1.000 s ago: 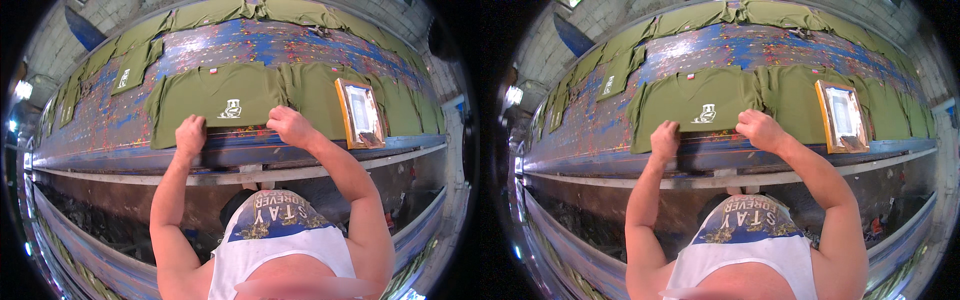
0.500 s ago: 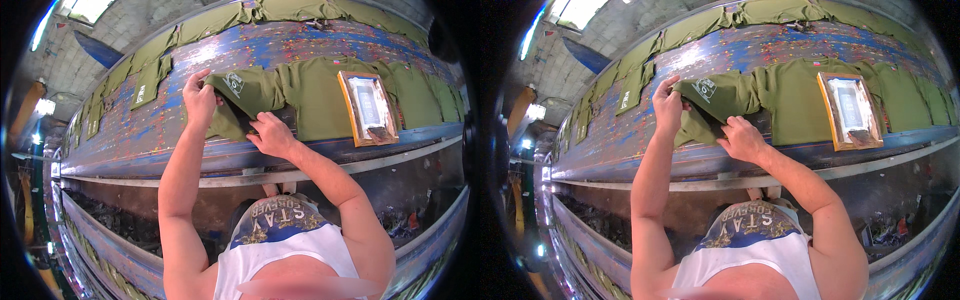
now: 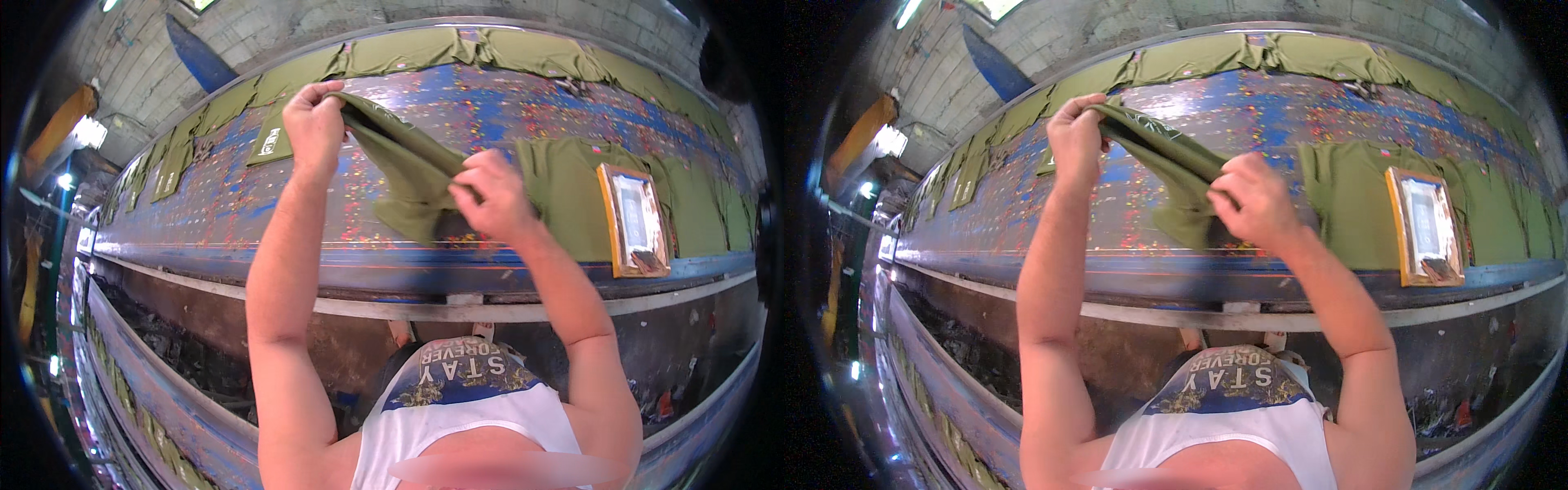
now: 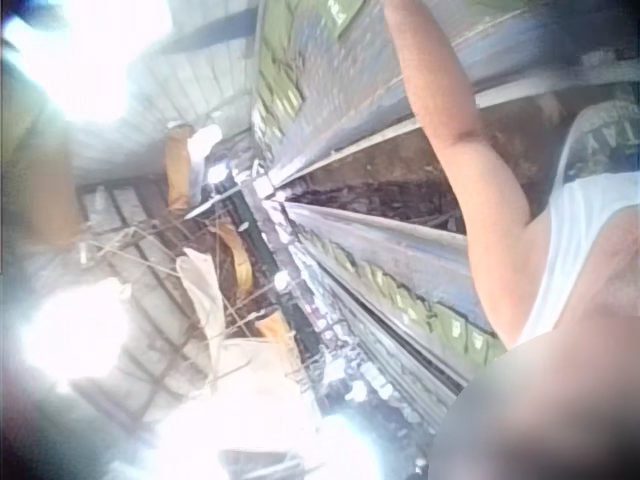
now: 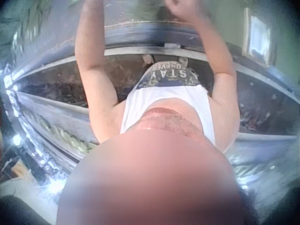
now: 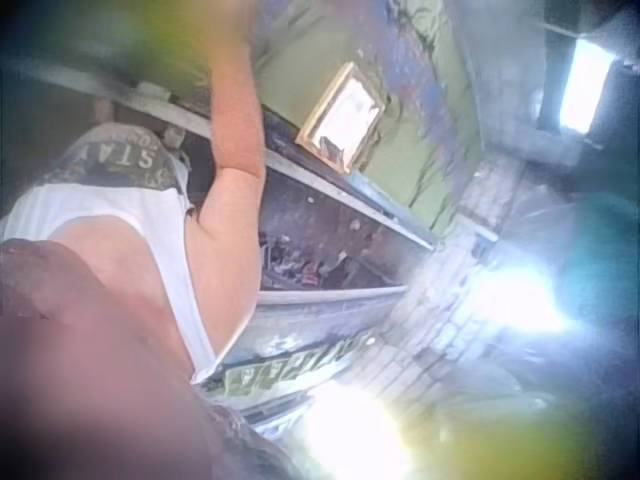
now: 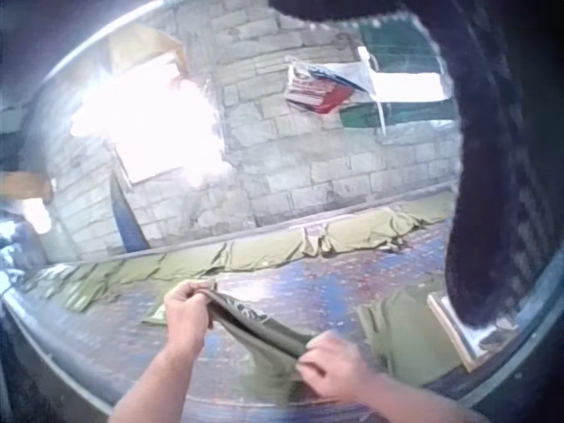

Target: The person repeatedly lays out green t-shirts on a workbench, aligns a screen-printing frame over the chest area, and uses a squeegee to pull white ink across the screen to print a logo. After each print, the shirt is folded and set aside, and the process is repeated on new shirts.

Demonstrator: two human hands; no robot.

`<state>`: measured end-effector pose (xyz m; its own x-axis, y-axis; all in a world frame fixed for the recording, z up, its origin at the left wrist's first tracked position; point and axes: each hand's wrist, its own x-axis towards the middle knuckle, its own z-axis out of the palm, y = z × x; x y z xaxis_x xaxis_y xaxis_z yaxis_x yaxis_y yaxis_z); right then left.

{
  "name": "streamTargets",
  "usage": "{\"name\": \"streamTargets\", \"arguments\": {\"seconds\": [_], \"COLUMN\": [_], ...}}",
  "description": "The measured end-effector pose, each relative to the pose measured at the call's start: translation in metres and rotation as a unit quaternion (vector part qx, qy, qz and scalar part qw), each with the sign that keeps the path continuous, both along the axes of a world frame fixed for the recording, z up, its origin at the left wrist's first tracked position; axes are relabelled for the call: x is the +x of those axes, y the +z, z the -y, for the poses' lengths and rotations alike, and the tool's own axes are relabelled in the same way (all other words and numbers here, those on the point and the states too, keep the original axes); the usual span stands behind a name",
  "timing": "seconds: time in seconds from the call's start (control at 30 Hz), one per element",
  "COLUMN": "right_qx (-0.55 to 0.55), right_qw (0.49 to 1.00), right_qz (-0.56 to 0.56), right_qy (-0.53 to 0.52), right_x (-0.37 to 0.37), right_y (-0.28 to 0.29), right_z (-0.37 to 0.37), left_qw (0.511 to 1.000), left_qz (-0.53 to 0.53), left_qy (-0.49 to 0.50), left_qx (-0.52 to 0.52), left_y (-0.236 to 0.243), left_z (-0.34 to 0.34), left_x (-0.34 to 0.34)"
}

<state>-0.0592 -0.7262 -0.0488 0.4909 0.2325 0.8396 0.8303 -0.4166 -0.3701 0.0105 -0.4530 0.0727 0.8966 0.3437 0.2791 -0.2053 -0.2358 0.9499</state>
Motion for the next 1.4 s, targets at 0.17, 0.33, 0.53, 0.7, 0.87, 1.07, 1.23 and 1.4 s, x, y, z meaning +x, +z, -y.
{"name": "streamTargets", "arguments": {"seconds": [0.17,0.33,0.53,0.7,0.87,1.07,1.23,1.4], "right_qx": [0.003,0.012,-0.05,-0.156,-0.078,-0.029,-0.08,-0.113], "right_qw": [0.995,0.997,0.987,0.978,0.98,0.99,0.964,0.95], "right_qz": [0.1,0.077,-0.112,-0.022,-0.032,-0.077,-0.233,-0.281], "right_qy": [-0.017,0.02,0.102,-0.137,-0.179,-0.114,-0.096,-0.079], "right_x": [0.032,0.048,0.124,0.218,0.296,0.348,0.329,0.293], "right_y": [0.104,0.156,0.153,0.12,0.101,-0.006,-0.125,-0.182], "right_z": [-0.031,-0.071,-0.138,-0.225,-0.278,-0.341,-0.368,-0.363], "left_qw": [0.992,0.976,0.97,0.978,0.978,0.967,0.956,0.928], "left_qz": [0.015,-0.017,-0.131,-0.084,0.081,0.103,-0.092,-0.152], "left_qy": [-0.066,-0.162,-0.155,-0.09,0.023,0.106,0.13,0.133], "left_qx": [0.105,0.144,0.131,0.167,0.191,0.209,0.245,0.312], "left_y": [0.072,0.107,0.091,0.051,0.022,-0.11,-0.246,-0.306], "left_z": [-0.099,-0.182,-0.255,-0.305,-0.354,-0.407,-0.42,-0.417], "left_x": [0.002,-0.011,0.053,0.146,0.229,0.273,0.231,0.194]}}
